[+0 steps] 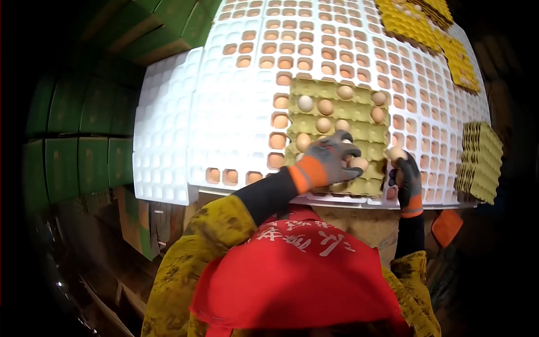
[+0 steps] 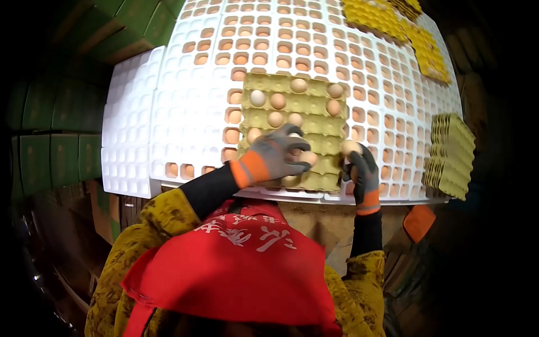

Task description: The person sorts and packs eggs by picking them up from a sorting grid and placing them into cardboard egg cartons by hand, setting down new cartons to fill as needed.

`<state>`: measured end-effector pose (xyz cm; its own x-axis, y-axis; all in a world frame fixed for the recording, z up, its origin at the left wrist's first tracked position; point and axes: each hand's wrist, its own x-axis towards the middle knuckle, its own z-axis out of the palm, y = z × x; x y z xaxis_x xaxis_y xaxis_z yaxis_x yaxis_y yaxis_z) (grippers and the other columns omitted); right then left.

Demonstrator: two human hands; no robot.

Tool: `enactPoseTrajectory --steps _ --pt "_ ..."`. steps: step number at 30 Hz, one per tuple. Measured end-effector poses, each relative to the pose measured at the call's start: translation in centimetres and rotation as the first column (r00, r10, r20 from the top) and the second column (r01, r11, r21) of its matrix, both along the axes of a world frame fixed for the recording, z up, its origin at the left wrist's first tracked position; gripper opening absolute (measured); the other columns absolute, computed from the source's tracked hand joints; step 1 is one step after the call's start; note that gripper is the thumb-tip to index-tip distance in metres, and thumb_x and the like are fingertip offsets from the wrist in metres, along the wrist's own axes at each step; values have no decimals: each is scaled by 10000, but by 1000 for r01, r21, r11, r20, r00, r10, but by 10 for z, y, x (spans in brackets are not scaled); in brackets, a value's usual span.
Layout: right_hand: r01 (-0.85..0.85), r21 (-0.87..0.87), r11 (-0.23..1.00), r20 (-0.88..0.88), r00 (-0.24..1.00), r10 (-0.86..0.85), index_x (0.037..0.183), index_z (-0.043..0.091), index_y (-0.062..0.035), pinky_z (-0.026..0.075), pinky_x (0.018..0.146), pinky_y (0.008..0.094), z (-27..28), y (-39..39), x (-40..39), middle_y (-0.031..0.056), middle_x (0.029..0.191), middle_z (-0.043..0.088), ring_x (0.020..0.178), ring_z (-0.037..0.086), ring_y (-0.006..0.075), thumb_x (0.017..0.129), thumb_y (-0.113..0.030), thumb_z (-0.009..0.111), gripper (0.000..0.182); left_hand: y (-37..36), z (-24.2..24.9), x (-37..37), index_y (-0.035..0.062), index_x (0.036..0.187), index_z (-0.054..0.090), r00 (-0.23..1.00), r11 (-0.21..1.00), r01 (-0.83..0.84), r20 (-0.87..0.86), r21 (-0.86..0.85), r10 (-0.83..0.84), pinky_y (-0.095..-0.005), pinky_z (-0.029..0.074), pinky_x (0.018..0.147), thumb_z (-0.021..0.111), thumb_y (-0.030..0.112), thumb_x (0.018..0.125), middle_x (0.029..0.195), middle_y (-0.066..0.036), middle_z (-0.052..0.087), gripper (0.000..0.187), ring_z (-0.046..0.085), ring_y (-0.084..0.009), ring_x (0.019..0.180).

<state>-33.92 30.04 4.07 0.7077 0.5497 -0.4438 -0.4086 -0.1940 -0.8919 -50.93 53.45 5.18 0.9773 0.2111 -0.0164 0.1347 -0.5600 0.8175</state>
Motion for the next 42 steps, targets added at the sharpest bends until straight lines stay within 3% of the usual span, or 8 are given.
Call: enactPoseTrajectory --steps 10,18,26,27,31,34,38,42 --pt "-541 -229 809 642 541 543 1243 652 -131 523 945 415 10 191 -189 147 1261 573 1114 628 327 781 -204 807 492 148 -31 -268 37 1166 701 682 674 -731 -94 -103 725 -359 544 872 781 147 831 1227 -129 596 361 642 -262 1045" --pt "-400 -646 650 587 284 758 1242 629 -152 551 816 440 -40 270 -264 166 1296 577 1001 660 360 836 -284 722 438 168 -61 -268 158 1239 686 831 781 -366 -201 506 519 -407 544 900 774 259 820 1333 -154 549 440 604 -330 1153" --pt "-337 -157 928 531 763 367 1259 679 -96 537 871 359 -61 236 -250 131 1305 625 1070 658 231 916 -168 650 352 191 -61 -294 202 1361 628 888 827 -322 -155 461 433 -417 542 935 668 157 900 1366 -190 568 466 618 -362 1166" --pt "-283 -196 939 163 935 315 1292 644 -45 518 872 325 -58 230 -243 107 1213 653 1046 628 180 927 -162 638 383 193 -58 -295 159 1378 611 869 849 -365 -188 381 458 -403 542 938 679 160 909 1369 -176 580 474 626 -326 1182" --pt "-180 18 983 575 807 137 1328 591 -56 487 939 333 -57 260 -233 96 1236 607 1091 598 209 938 -107 588 393 212 -65 -295 54 1415 551 696 689 -715 -36 -119 717 -347 526 890 644 156 950 1322 -118 611 484 632 -197 1006" --pt "-296 -375 879 886 164 433 1345 582 -84 424 1057 458 -75 271 -221 164 1324 581 1249 513 353 893 -66 583 452 218 -67 -271 39 1391 556 708 729 -668 175 -148 684 -322 480 960 576 96 952 1322 -111 604 443 596 -188 1035" --pt "-327 -221 919 785 499 367 1349 587 -80 446 1042 468 -33 250 -226 189 1329 588 1233 545 379 890 -92 633 462 231 -105 -239 94 1277 650 896 778 -440 274 449 349 -468 362 1136 581 76 908 1271 -119 645 376 578 -285 1226" --pt "-114 -244 963 796 544 266 1306 619 -77 472 1019 434 19 174 -183 166 1283 624 1190 583 357 891 -51 642 417 216 -89 -224 66 1280 652 857 739 -515 285 434 430 -484 337 1157 587 46 905 1281 -133 649 382 550 -308 1276"
